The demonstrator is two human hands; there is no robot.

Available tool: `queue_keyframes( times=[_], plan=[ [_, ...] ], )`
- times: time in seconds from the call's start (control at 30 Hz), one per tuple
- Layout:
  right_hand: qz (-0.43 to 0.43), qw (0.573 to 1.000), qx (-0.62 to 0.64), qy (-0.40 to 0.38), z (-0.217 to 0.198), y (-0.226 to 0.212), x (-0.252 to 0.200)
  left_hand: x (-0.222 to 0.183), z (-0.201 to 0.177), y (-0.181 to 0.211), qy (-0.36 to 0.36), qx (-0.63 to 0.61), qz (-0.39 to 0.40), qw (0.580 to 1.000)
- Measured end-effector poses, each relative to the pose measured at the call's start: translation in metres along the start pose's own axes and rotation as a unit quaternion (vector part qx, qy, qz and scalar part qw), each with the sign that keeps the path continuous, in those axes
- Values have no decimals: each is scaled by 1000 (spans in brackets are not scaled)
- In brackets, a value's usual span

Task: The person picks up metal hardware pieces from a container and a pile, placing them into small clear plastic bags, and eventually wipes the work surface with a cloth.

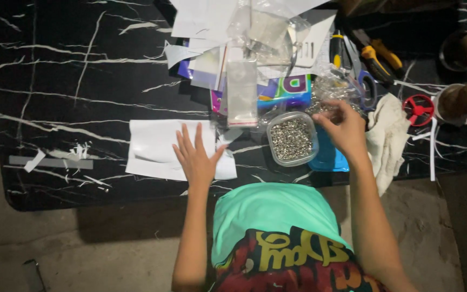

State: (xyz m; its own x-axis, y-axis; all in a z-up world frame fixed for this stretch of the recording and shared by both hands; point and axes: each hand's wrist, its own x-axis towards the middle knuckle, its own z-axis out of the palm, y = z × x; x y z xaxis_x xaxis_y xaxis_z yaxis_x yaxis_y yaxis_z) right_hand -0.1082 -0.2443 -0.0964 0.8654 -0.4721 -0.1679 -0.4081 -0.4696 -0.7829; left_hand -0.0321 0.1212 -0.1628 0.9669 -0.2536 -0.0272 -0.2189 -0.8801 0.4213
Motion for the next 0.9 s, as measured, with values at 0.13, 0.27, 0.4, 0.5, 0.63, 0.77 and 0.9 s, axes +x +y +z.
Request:
queue_keyframes(
  times=[0.13, 0.27, 0.4, 0.5, 0.63, 0.77, 0.9],
  plan=[
    [2, 998, 49, -37, -3, -8, -10, 19, -2, -4, 10, 15, -3, 1000],
    [8, 999, 32, 38, -20, 16, -32, 26, -11, 2, 4, -8, -9, 1000],
    [-3, 976, -92, 195, -52, 54, -67, 15, -17, 4, -6, -25, -16, 1000],
    [-31, 945, -220, 239, -59, 118, -72, 5, -33, 14, -24, -24, -22, 999],
    [-54, 932, -269, 236, -41, 213, -62, -4, -25, 9, -33, -20, 4, 999],
    [-42, 938, -209, 273, -50, 224, -61, 8, 1, -7, 13, -7, -18, 1000],
    [-42, 916, -62, 393, -88, 209, -66, 21, -1, -12, 44, 18, -50, 998]
  ],
)
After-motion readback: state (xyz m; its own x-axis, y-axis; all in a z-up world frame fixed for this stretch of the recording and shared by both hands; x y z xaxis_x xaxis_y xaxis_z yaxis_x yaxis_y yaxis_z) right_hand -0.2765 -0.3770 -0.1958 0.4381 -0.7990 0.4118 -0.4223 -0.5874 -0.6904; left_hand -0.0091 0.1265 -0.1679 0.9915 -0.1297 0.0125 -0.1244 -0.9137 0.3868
